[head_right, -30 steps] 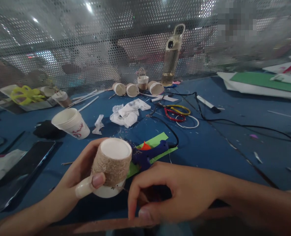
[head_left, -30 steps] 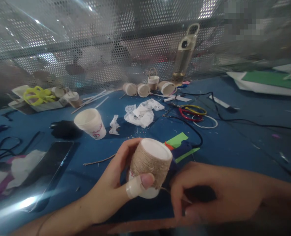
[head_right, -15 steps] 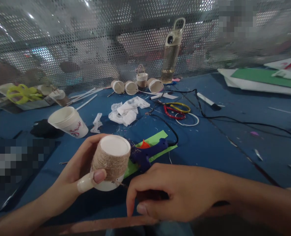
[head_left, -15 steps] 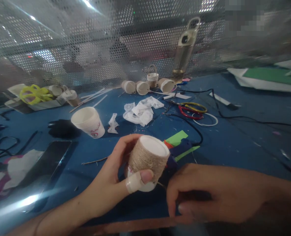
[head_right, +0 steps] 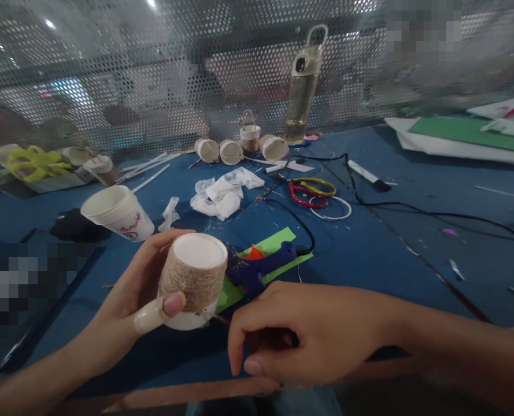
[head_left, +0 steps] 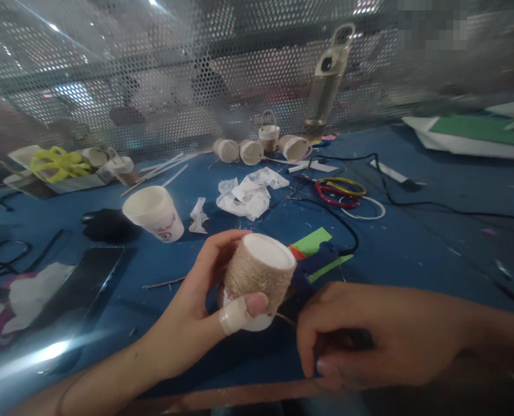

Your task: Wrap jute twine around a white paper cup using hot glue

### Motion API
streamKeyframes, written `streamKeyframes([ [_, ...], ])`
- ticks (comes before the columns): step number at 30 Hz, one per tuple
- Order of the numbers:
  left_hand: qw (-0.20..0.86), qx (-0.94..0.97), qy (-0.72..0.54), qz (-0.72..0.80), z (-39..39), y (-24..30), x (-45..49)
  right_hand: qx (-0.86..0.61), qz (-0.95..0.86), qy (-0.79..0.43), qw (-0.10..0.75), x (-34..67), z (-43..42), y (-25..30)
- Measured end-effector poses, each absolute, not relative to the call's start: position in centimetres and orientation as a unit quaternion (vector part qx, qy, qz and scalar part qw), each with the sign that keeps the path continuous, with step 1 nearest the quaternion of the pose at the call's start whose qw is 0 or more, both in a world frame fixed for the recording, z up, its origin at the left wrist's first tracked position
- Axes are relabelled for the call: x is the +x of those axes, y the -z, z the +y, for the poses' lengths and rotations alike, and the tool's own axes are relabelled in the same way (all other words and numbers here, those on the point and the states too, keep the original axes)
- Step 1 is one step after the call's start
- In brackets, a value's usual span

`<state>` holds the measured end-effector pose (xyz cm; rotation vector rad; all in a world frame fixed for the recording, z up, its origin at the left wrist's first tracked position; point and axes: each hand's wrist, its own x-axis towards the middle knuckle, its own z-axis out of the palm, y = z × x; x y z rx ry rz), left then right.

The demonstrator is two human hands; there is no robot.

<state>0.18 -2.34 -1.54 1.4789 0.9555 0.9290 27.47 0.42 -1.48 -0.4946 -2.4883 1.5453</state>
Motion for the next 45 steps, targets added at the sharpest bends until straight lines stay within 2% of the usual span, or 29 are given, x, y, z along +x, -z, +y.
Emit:
streamKeyframes([
  [15, 0.554, 0.622, -0.383, 0.400, -2.4, 1.3, 0.1, -0.126, -0.821, -0.541, 0.135, 27.3, 0.4, 2.2],
  [28, 0.554, 0.632, -0.379, 0.386, -2.3, 1.4, 0.1, -0.130, -0.846, -0.510, 0.089, 27.4, 0.7, 1.7],
  [45, 0.479, 0.715, -0.346, 0.374, -2.3, 1.2, 0.0, -0.185, -0.858, -0.473, 0.072, 27.6, -0.2, 1.4],
])
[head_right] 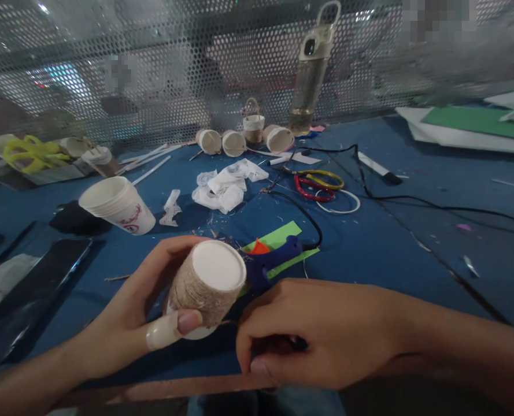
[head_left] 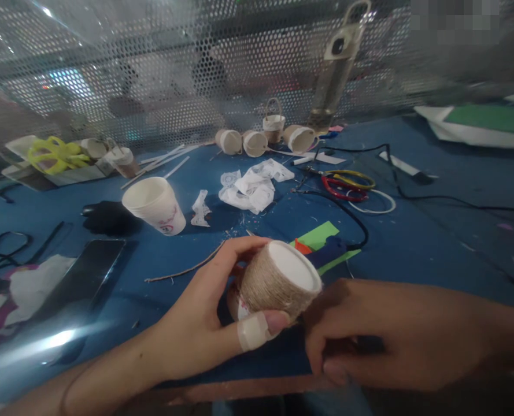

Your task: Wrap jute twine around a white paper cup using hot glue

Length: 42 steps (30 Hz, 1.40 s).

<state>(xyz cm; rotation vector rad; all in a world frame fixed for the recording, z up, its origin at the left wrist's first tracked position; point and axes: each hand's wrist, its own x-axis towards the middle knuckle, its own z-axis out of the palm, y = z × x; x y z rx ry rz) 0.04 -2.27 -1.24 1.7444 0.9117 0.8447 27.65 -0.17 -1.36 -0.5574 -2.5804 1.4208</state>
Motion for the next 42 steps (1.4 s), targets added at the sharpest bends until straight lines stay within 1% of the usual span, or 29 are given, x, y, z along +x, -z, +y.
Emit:
streamKeyframes([
  [4, 0.478, 0.724, -0.327, 0.375, -2.2, 1.1, 0.0, -0.191, -0.848, -0.491, 0.053, 27.7, -0.3, 1.4],
  [13, 0.458, 0.757, -0.287, 0.366, -2.0, 1.0, 0.1, -0.197, -0.841, -0.500, 0.059, 27.5, -0.1, 1.2],
  [19, 0.435, 0.779, -0.273, 0.360, -1.9, 0.6, 0.4, -0.188, -0.871, -0.448, 0.066, 27.4, -0.5, 1.4],
  [26, 0.421, 0.795, -0.248, 0.359, -1.8, 0.4, 0.6, -0.196, -0.883, -0.423, 0.048, 27.6, -0.6, 1.5],
  [33, 0.397, 0.814, -0.245, 0.345, -1.5, 0.6, 0.4, -0.157, -0.871, -0.466, 0.020, 27.6, 0.5, 1.0],
  [42, 0.425, 0.769, -0.294, 0.376, -1.7, 1.3, -0.1, -0.156, -0.837, -0.520, 0.060, 27.8, 0.9, 1.1],
])
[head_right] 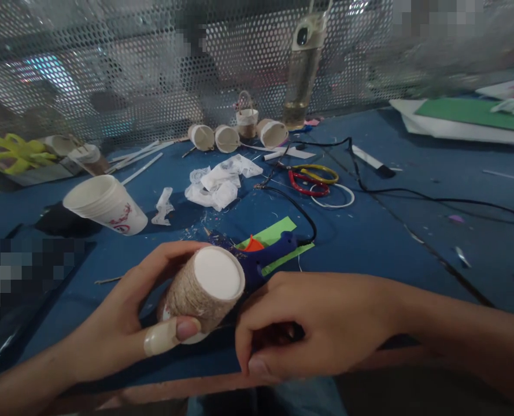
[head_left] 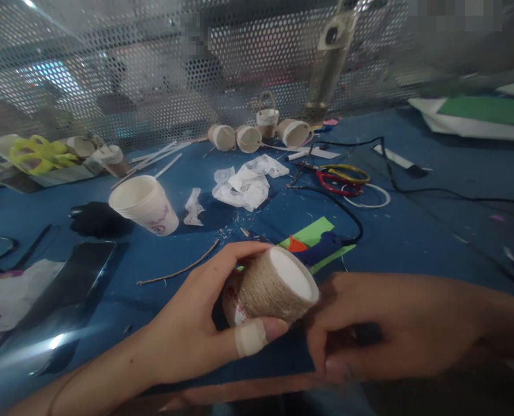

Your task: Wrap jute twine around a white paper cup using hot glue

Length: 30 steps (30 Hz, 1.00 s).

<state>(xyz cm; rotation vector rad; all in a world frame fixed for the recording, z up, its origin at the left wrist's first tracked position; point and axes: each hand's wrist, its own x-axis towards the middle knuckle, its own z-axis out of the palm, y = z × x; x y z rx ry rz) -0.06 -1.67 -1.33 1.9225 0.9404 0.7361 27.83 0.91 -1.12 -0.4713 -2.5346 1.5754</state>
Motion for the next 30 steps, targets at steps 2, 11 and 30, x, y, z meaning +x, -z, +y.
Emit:
streamKeyframes([
  [2, 0.440, 0.750, -0.309, 0.385, -1.72, 1.31, -0.03, -0.148, -0.833, -0.530, 0.062, 27.86, 1.14, 1.00],
  [11, 0.528, 0.640, -0.374, 0.414, -1.95, 1.01, 0.31, -0.152, -0.744, -0.635, 0.143, 28.15, 1.33, 1.12],
  [30, 0.569, 0.534, -0.440, 0.444, -1.39, 1.66, 0.90, -0.298, -0.773, -0.516, 0.219, 27.54, 1.29, 1.22],
])
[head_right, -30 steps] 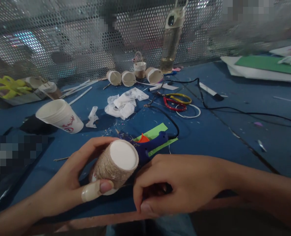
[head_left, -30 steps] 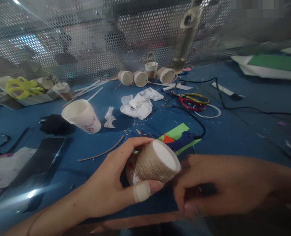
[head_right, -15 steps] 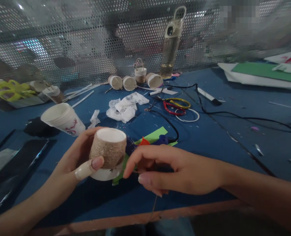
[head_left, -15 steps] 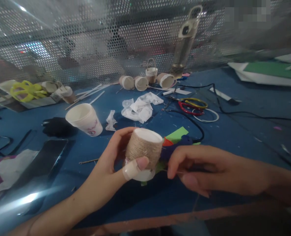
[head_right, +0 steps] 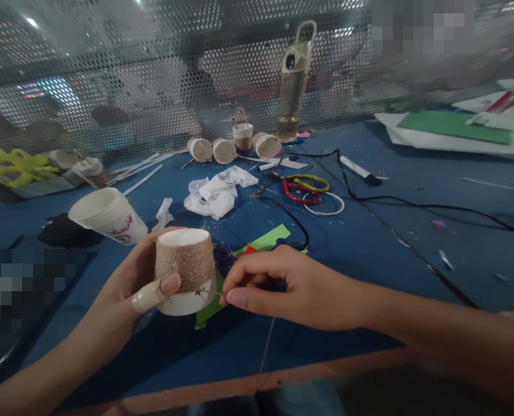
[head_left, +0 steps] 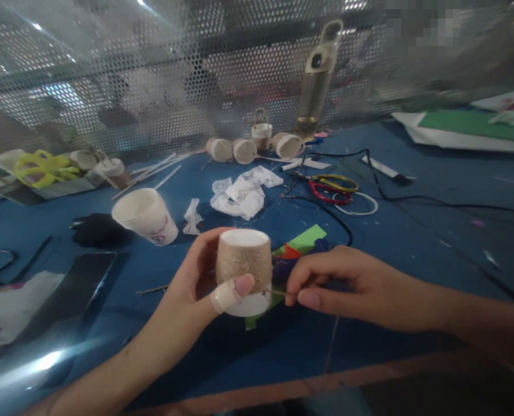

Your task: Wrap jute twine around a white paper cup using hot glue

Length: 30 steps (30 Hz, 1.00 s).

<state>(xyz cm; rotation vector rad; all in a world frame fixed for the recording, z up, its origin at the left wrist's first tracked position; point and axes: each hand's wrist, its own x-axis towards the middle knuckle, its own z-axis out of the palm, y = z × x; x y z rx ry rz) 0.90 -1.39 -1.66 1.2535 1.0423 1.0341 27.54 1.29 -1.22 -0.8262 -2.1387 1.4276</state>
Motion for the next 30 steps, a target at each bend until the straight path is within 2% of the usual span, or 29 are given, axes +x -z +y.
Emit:
streamKeyframes([
  [14, 0.546, 0.527, -0.449, 0.472, -1.7, 0.8, 1.4, -0.279, -0.793, -0.486, 0.238, 27.7, 1.1, 1.0],
  [24, 0.555, 0.552, -0.438, 0.442, -1.4, 1.2, 0.8, -0.202, -0.719, -0.625, 0.230, 27.9, 0.6, 1.2],
  [30, 0.562, 0.548, -0.437, 0.439, -1.5, 1.1, 0.7, -0.210, -0.717, -0.613, 0.256, 27.9, 0.5, 1.3],
])
